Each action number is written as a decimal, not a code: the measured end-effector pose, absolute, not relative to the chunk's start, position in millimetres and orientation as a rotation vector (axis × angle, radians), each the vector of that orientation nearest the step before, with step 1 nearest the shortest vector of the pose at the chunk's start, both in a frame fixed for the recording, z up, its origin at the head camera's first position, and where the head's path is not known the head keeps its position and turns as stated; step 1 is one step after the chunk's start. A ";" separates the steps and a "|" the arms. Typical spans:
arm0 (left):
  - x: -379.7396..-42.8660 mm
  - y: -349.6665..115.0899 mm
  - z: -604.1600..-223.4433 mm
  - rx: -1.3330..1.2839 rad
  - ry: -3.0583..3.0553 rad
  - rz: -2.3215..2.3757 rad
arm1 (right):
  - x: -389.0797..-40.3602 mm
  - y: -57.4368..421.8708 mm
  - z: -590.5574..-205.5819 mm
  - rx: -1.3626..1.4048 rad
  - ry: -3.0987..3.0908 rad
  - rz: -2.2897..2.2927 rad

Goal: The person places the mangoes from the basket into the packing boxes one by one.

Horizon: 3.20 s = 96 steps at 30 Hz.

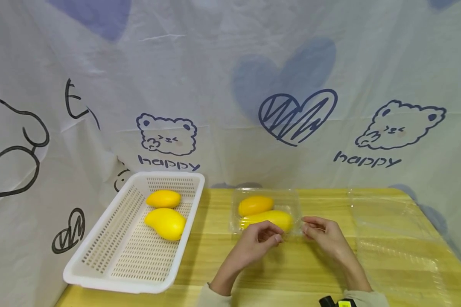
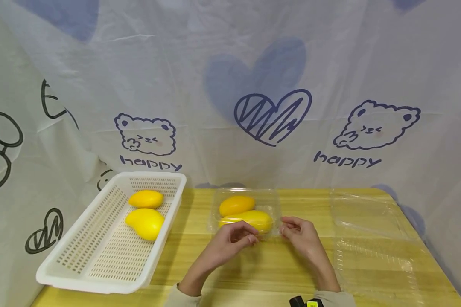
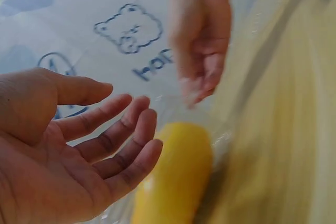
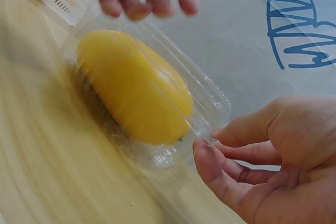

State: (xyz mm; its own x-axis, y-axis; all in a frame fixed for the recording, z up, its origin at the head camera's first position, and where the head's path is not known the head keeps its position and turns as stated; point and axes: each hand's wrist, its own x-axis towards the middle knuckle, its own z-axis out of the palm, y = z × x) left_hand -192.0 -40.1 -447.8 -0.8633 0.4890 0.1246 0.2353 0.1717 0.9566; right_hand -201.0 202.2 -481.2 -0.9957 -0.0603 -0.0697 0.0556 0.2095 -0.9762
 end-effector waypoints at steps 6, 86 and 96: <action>-200.3 -61.0 -434.6 0.619 2.354 1.934 | -202.0 202.7 -479.6 0.010 2.358 -1.920; -236.7 -122.2 -481.5 0.028 2.089 2.156 | -181.6 94.5 -488.6 -0.315 2.076 -1.869; -236.9 -122.9 -480.6 0.009 2.083 2.139 | -182.2 67.4 -501.0 -0.034 1.788 -2.216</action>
State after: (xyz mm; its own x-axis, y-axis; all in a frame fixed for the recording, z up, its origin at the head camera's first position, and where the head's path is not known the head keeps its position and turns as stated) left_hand -236.9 -122.9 -480.6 -0.9878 0.1153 -0.1043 -0.1073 -0.0199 0.9940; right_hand -182.2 67.4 -501.0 -0.9568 -0.2402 -0.1638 0.2109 -0.1859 -0.9597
